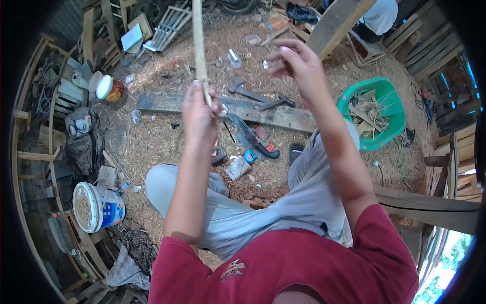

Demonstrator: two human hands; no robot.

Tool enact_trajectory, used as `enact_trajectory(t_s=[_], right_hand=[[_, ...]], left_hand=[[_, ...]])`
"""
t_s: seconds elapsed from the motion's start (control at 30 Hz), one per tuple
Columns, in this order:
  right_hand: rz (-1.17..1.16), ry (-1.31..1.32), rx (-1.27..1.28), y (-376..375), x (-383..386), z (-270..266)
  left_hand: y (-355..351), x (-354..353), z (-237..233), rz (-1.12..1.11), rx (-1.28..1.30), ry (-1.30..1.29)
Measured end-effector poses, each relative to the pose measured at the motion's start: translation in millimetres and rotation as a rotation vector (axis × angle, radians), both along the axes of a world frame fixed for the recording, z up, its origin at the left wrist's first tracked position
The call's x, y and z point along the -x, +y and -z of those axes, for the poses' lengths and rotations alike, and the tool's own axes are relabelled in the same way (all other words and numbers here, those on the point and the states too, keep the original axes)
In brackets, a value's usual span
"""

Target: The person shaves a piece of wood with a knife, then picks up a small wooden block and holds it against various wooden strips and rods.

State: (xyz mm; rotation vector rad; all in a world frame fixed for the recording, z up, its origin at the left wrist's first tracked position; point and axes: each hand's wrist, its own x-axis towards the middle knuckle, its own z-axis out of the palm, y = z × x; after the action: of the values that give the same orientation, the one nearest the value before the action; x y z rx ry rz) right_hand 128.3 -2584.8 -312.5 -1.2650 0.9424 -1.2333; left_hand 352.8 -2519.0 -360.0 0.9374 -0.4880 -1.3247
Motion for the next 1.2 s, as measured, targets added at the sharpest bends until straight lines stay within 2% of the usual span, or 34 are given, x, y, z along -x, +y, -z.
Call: enact_trajectory(t_s=[0.03,0.1,0.17,0.27,0.4,0.5,0.53,0.57,0.63,0.67,0.77,0.8,0.9,0.93,1.03,1.1,1.17,1.2], right_hand=[[0.009,0.025,-0.025,-20.9,-8.5,27.7],[0.055,0.151,-0.1,-44.1,-15.0,96.4],[0.114,0.176,-0.345,-40.8,-13.4,139.4],[0.189,0.118,-0.548,-43.4,-6.3,154.2],[0.283,-0.032,-0.422,-54.0,-14.4,147.7],[0.336,-0.117,-0.426,-61.2,-25.3,123.6],[0.339,-0.131,-0.41,-63.7,-27.3,117.6],[0.354,-0.149,-0.397,-64.7,-28.6,117.0],[0.349,-0.011,-0.262,-60.2,-33.4,122.8],[0.33,0.065,-0.231,-54.8,-36.4,120.8],[0.242,0.324,-0.118,-63.6,-33.2,116.6],[0.257,0.393,-0.026,-72.6,-30.2,112.4],[0.284,0.576,0.005,-83.9,-13.4,133.3],[0.302,0.534,-0.172,-82.2,-16.0,127.4],[0.234,0.535,-0.31,-67.9,-20.1,132.8],[0.16,0.54,-0.307,-51.8,-24.2,134.6],[0.069,0.589,-0.31,-32.9,-25.0,140.7],[0.077,0.547,-0.371,-22.4,-27.6,148.9]], left_hand=[[-4.2,-5.5,7.9,-0.008,0.019,-0.096],[-9.7,-4.1,1.8,-0.004,-0.054,-0.112],[-18.6,-10.7,12.4,0.054,-0.099,-0.041],[-34.9,-8.8,11.6,0.077,-0.187,0.041],[-60.3,-13.9,34.0,0.081,-0.349,0.326],[-71.6,-21.5,56.3,0.097,-0.268,0.501],[-76.7,-13.5,41.6,0.01,-0.34,0.541],[-77.4,-17.8,44.5,0.028,-0.295,0.616],[-77.7,-22.2,54.8,0.091,-0.212,0.769],[-81.4,-20.2,49.3,0.045,-0.278,0.834],[-93.2,-30.1,68.6,-0.009,-0.407,0.698],[-99.7,-31.5,72.1,-0.068,-0.522,0.56],[-109.2,-57.9,103.5,-0.092,-0.591,0.377],[-116.5,-61.5,108.5,-0.157,-0.645,0.328],[-122.7,-56.2,103.0,-0.184,-0.768,0.113],[-116.6,-45.0,104.1,-0.167,-0.831,-0.049],[-95.9,-45.2,128.9,-0.114,-0.892,-0.074],[-90.8,-47.9,141.6,-0.056,-0.887,0.056]])
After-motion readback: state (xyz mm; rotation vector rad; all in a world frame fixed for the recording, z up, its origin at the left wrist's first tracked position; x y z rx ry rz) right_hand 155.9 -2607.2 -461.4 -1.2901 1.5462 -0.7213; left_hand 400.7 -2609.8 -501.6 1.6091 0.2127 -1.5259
